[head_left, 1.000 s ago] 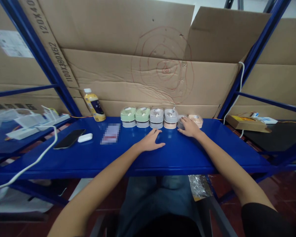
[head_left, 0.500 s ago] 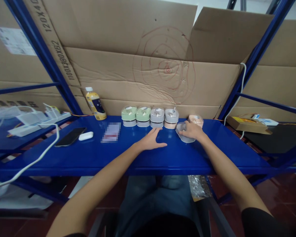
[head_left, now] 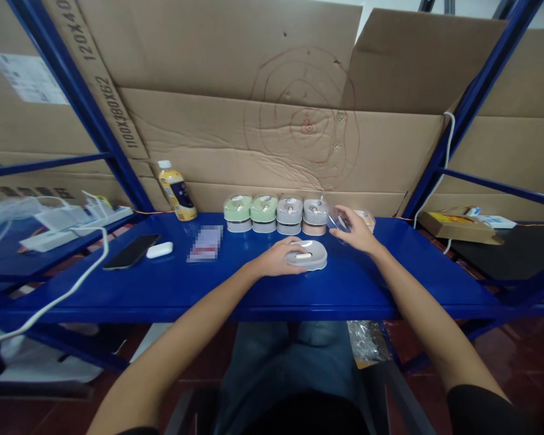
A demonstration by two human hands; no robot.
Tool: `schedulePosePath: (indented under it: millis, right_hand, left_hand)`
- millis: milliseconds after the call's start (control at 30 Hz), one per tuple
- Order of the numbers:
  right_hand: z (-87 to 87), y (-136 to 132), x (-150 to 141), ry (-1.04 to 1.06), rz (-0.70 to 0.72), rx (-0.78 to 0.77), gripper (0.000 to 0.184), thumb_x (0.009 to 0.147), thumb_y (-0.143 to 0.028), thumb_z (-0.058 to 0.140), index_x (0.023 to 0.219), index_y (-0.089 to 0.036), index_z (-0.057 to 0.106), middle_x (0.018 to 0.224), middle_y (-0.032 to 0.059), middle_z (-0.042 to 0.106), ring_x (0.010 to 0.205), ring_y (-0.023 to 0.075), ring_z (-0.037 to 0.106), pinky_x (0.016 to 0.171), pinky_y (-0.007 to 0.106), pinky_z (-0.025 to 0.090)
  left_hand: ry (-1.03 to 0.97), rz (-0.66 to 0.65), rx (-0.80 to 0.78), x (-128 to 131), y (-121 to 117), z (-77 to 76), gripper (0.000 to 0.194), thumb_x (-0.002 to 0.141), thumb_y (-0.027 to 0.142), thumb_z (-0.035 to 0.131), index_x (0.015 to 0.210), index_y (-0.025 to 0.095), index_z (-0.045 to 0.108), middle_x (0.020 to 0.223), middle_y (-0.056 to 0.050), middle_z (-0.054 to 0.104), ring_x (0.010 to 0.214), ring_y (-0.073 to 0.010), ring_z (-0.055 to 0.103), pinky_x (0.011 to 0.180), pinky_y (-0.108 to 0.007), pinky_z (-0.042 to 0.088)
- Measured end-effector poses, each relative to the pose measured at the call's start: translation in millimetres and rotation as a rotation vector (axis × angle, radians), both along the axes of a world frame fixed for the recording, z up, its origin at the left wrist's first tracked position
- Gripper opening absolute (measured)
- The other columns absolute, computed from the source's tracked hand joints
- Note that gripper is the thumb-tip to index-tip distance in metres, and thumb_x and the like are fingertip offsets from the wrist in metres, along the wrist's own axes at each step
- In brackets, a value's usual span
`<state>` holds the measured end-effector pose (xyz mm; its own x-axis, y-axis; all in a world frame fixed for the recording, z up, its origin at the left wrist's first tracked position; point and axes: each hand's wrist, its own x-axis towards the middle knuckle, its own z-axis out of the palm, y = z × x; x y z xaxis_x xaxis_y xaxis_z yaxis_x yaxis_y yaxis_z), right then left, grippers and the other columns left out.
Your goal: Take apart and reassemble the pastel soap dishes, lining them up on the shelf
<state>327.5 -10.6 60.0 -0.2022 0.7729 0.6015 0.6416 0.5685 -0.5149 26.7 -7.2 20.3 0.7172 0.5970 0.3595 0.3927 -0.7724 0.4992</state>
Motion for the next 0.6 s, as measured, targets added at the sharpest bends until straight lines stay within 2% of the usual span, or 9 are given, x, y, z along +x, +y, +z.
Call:
schedulePosePath:
  millis: [100, 233, 300, 400, 500, 600]
  right_hand:
    - [-11.4, 10, 11, 0.015, -0.037, -0.027, 0.074, 0.081, -0.056, 0.074, 0.144, -0.023, 0.054, 0.139, 0.0145, 0.064, 0.123, 0.0341, 0.064, 0.105, 0.053, 0.052]
    - [-17.6, 16, 15, 0.027, -0.054, -0.016, 0.073, 0.081, -0.056, 0.074, 0.143, -0.022, 0.055, 0.139, 0.0149, 0.064, 0.124, 0.0339, 0.064, 0.106, 0.052, 0.052]
    - [-16.9, 17, 16, 0.035, -0.072, -0.017, 0.072, 0.082, -0.056, 0.072, 0.144, -0.023, 0.054, 0.139, 0.0143, 0.064, 0.124, 0.0341, 0.064, 0.107, 0.053, 0.052]
    - [-15.3, 18, 18, 0.055, -0.105, -0.043, 0.071, 0.085, -0.057, 0.069, 0.146, -0.026, 0.052, 0.140, 0.0132, 0.063, 0.125, 0.0341, 0.064, 0.106, 0.053, 0.054]
    - [-15.3, 20, 20, 0.095, -0.104, -0.066, 0.068, 0.086, -0.057, 0.065, 0.146, -0.028, 0.051, 0.142, 0.0125, 0.062, 0.126, 0.0335, 0.063, 0.106, 0.054, 0.054]
    - [-15.2, 19, 20, 0.138, -0.076, -0.067, 0.066, 0.087, -0.057, 0.066, 0.145, -0.028, 0.052, 0.143, 0.0125, 0.062, 0.127, 0.0330, 0.063, 0.107, 0.054, 0.054]
  left_hand:
    - [0.024, 0.025, 0.015, -2, 0, 2.6, 0.044, 0.084, 0.054, 0.075, 0.119, 0.028, 0.078, 0.146, -0.009, 0.058, 0.136, -0.0362, 0.058, 0.119, -0.051, 0.043]
    - [-0.084, 0.071, 0.025, -7, 5, 5.9, 0.048, 0.099, 0.057, 0.052, 0.119, 0.022, 0.077, 0.142, -0.011, 0.062, 0.131, -0.0333, 0.060, 0.118, -0.049, 0.045]
    - [-0.203, 0.175, 0.039, -12, 10, 7.3, 0.053, 0.103, 0.056, 0.041, 0.121, 0.020, 0.074, 0.138, -0.012, 0.065, 0.128, -0.0316, 0.061, 0.116, -0.047, 0.046]
    - [-0.338, 0.401, 0.074, -20, 17, 8.7, 0.056, 0.106, 0.053, 0.030, 0.120, 0.019, 0.072, 0.127, -0.013, 0.068, 0.125, -0.0308, 0.061, 0.115, -0.048, 0.046]
    - [-0.323, 0.516, 0.097, -24, 19, 10.1, 0.054, 0.106, 0.052, 0.030, 0.114, 0.017, 0.071, 0.117, -0.014, 0.068, 0.122, -0.0315, 0.061, 0.115, -0.050, 0.045]
    - [-0.227, 0.410, 0.115, -22, 12, 12.1, 0.046, 0.099, 0.053, 0.047, 0.115, 0.017, 0.071, 0.128, -0.015, 0.061, 0.126, -0.0320, 0.060, 0.117, -0.049, 0.044]
